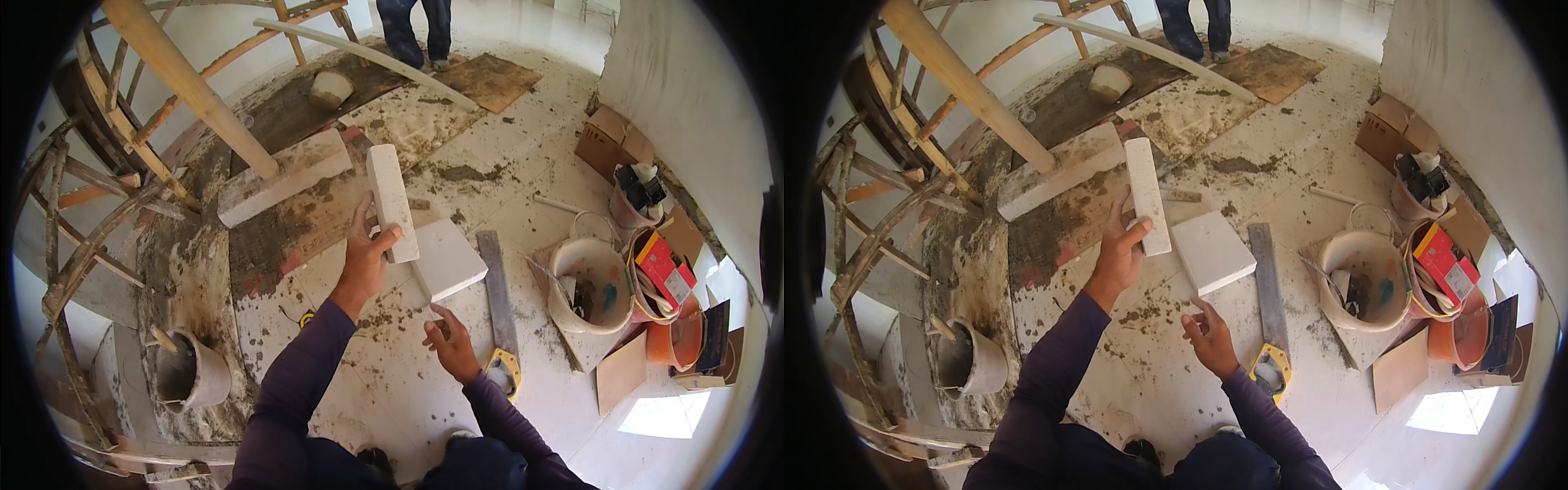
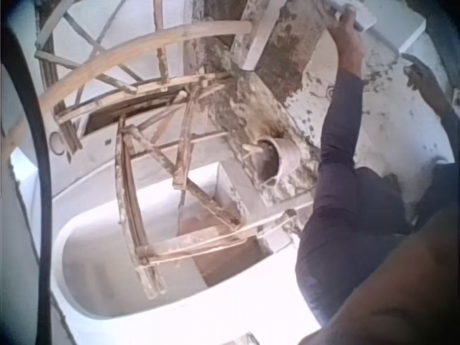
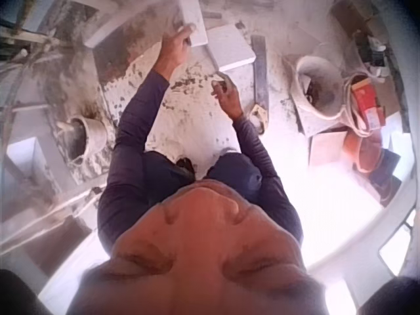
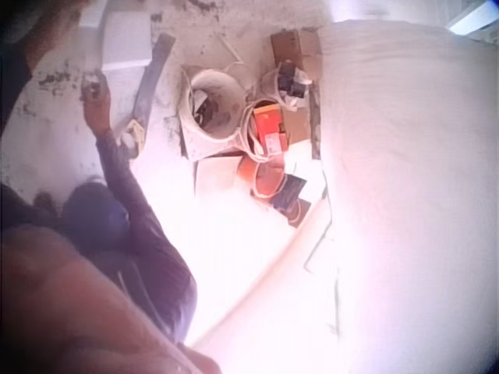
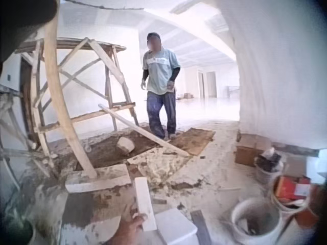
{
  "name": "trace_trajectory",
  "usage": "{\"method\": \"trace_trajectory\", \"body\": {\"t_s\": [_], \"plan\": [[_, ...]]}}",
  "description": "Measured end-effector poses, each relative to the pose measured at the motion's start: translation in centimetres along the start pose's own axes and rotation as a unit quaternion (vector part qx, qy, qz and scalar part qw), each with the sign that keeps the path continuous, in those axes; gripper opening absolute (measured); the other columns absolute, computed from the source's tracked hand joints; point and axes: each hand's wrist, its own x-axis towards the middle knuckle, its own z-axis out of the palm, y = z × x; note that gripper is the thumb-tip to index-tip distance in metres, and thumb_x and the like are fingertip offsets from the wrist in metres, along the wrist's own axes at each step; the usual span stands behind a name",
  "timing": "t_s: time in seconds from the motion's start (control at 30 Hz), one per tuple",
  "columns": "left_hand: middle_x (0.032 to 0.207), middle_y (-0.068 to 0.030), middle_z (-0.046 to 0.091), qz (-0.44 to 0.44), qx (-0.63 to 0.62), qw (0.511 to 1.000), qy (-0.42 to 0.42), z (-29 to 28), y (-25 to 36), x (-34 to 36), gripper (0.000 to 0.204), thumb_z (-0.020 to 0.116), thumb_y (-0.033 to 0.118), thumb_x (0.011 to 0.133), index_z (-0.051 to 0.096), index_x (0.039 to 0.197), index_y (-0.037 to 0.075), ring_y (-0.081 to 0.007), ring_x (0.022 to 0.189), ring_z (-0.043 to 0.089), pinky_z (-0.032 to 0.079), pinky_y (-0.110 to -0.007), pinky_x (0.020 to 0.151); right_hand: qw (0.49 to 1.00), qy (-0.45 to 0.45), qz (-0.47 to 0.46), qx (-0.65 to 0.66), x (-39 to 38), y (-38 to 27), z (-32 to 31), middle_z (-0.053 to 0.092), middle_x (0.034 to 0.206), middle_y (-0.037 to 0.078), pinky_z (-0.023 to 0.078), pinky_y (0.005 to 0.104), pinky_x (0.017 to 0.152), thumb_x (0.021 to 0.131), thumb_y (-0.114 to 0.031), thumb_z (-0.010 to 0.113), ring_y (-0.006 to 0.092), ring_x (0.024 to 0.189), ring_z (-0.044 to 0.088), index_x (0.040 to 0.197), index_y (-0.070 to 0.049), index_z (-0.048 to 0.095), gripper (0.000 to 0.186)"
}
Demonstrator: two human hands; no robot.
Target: The person measures stone blocks using a tape measure, cuts a block with a hand saw, and passes a block to another person on a scaffolding structure.
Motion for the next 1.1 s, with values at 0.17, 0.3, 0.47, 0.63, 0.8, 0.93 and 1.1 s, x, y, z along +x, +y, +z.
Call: {"method": "trace_trajectory", "body": {"t_s": [0.17, 0.3, 0.47, 0.63, 0.8, 0.93, 1.1], "plan": [[0.136, -0.0203, 0.054, -0.065, 0.18, 0.981, 0.034, -2.1, -3.3, -5.2, 0.095, 0.079, 0.01, 0.087, 0.028, 0.167, 0.007, -0.0302, 0.125, 0.061, 0.053, -0.044, 0.105, 1.0, 0.016, -0.007, -0.026, -0.7, -0.3, -0.7, 0.071, 0.1, 0.011, 0.057, 0.0295, 0.069, 0.109, -0.032, 0.063, 0.0157, 0.081, 0.072, 0.152, 0.004, 0.049, 0.058], [0.126, -0.0225, 0.05, 0.004, 0.605, 0.792, 0.082, -9.2, -10.2, -10.6, 0.099, 0.083, 0.015, 0.077, 0.033, 0.163, 0.005, -0.0397, 0.119, 0.057, 0.049, -0.052, 0.103, 0.989, 0.05, 0.003, -0.137, -2.3, 3.6, -1.0, 0.071, 0.102, 0.019, 0.058, 0.0351, 0.07, 0.1, -0.023, 0.075, 0.022, 0.078, 0.073, 0.148, 0.0, 0.054, 0.057], [0.126, -0.0256, 0.05, -0.034, 0.694, 0.718, 0.044, -15.8, -14.5, -17.5, 0.095, 0.083, 0.025, 0.083, 0.034, 0.161, 0.003, -0.0438, 0.118, 0.056, 0.05, -0.049, 0.1, 0.921, 0.12, -0.101, -0.358, 0.1, 8.4, -4.7, 0.061, 0.114, 0.022, 0.054, 0.0457, 0.09, 0.088, -0.016, 0.082, 0.0357, 0.102, 0.065, 0.151, -0.004, 0.05, 0.072], [0.131, -0.027, 0.052, -0.078, 0.681, 0.726, 0.056, -27.1, -10.6, -17.6, 0.078, 0.075, 0.031, 0.096, 0.039, 0.158, 0.002, -0.0435, 0.123, 0.056, 0.05, -0.05, 0.097, 0.841, 0.139, -0.148, -0.502, 8.7, 5.8, -4.3, 0.048, 0.141, 0.025, 0.042, 0.0571, 0.108, 0.086, -0.029, 0.086, 0.0435, 0.131, 0.049, 0.16, -0.017, 0.044, 0.086], [0.156, -0.0242, 0.043, -0.048, 0.807, 0.585, 0.067, -25.2, -10.3, -16.3, 0.076, 0.076, 0.027, 0.097, 0.039, 0.162, 0.01, -0.0444, 0.136, 0.049, 0.047, -0.054, 0.107, 0.791, 0.113, -0.033, -0.6, 13.9, 5.4, -8.1, 0.035, 0.155, 0.031, 0.032, 0.0758, 0.111, 0.076, -0.065, 0.087, 0.0551, 0.147, 0.032, 0.161, -0.023, 0.041, 0.106], [0.161, -0.0204, 0.042, -0.127, 0.746, 0.653, 0.023, -29.3, -7.4, -16.5, 0.089, 0.083, 0.022, 0.09, 0.035, 0.165, 0.012, -0.0437, 0.141, 0.047, 0.044, -0.053, 0.117, 0.832, 0.097, 0.03, -0.545, 14.2, 5.1, -5.4, 0.03, 0.157, 0.033, 0.027, 0.0807, 0.11, 0.066, -0.076, 0.088, 0.0563, 0.148, 0.028, 0.161, -0.024, 0.042, 0.118], [0.148, -0.0246, 0.054, -0.143, 0.75, 0.645, 0.026, -27.1, -8.2, -14.3, 0.09, 0.087, 0.025, 0.085, 0.041, 0.16, 0.004, -0.0443, 0.13, 0.055, 0.049, -0.051, 0.111, 0.832, 0.139, 0.059, -0.534, 10.3, 6.0, -5.4, 0.033, 0.149, 0.032, 0.027, 0.0794, 0.11, 0.068, -0.076, 0.088, 0.0549, 0.145, 0.031, 0.159, -0.02, 0.043, 0.116]]}}
